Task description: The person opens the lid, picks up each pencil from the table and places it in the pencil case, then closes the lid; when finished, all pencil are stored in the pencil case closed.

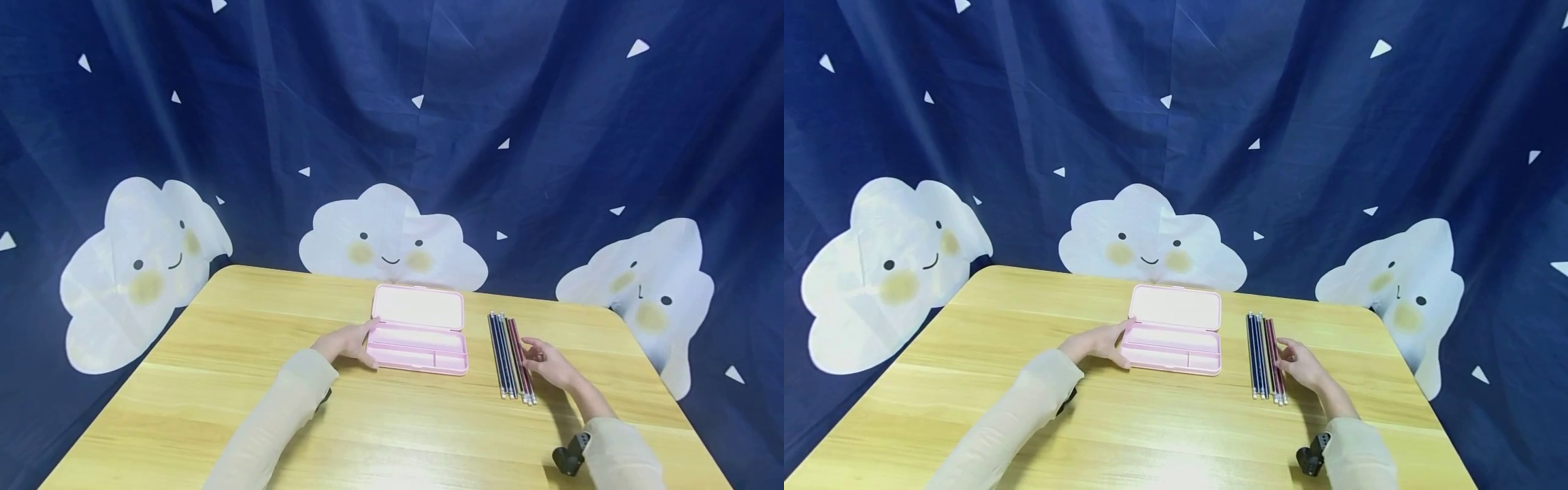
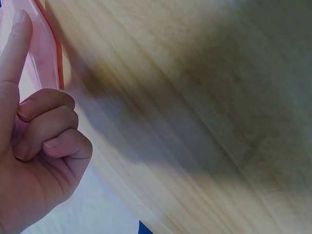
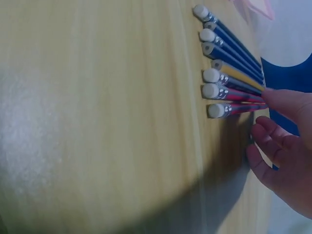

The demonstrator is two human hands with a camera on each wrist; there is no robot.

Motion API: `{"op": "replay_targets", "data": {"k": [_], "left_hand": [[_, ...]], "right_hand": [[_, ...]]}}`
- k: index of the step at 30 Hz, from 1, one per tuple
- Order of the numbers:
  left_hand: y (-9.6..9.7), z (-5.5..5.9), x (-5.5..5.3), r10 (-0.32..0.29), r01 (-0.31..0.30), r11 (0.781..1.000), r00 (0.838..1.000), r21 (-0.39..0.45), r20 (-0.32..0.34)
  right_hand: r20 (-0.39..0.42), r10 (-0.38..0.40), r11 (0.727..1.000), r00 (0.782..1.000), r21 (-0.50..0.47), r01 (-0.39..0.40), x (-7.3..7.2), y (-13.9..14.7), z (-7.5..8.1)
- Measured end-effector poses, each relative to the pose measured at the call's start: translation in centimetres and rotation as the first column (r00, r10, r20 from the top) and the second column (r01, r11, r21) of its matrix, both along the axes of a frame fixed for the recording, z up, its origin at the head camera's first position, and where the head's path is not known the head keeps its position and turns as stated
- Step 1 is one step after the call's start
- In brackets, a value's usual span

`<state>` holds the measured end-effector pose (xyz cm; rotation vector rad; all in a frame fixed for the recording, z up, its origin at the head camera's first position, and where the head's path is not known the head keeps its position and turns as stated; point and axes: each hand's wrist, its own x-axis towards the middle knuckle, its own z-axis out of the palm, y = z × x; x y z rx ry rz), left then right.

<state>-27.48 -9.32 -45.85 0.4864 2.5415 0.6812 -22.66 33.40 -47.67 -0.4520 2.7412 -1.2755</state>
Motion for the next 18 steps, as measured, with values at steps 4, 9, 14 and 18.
{"op": "replay_targets", "data": {"k": [4,9,14,18], "left_hand": [[-0.07,-0.03,0.0,-0.001,0.001,1.0,1.0,0.005,0.003],[-0.14,-0.15,-0.1,-0.011,0.011,1.0,1.0,0.006,-0.003],[-0.15,-0.33,-0.23,-0.011,0.011,1.0,1.0,0.006,-0.003],[-0.11,-0.34,-0.23,-0.013,0.013,1.0,1.0,0.018,-0.002]], "right_hand": [[0.054,-0.044,0.996,0.998,0.081,0.04,0.14,-0.46,0.22],[0.016,-0.015,0.99,1.0,0.14,0.013,-0.01,-0.44,-0.01],[0.001,-0.043,0.982,0.999,0.184,0.042,-0.04,-0.01,-0.38],[-0.026,-0.058,0.969,0.998,0.239,0.063,0.0,-0.05,-0.34]]}}
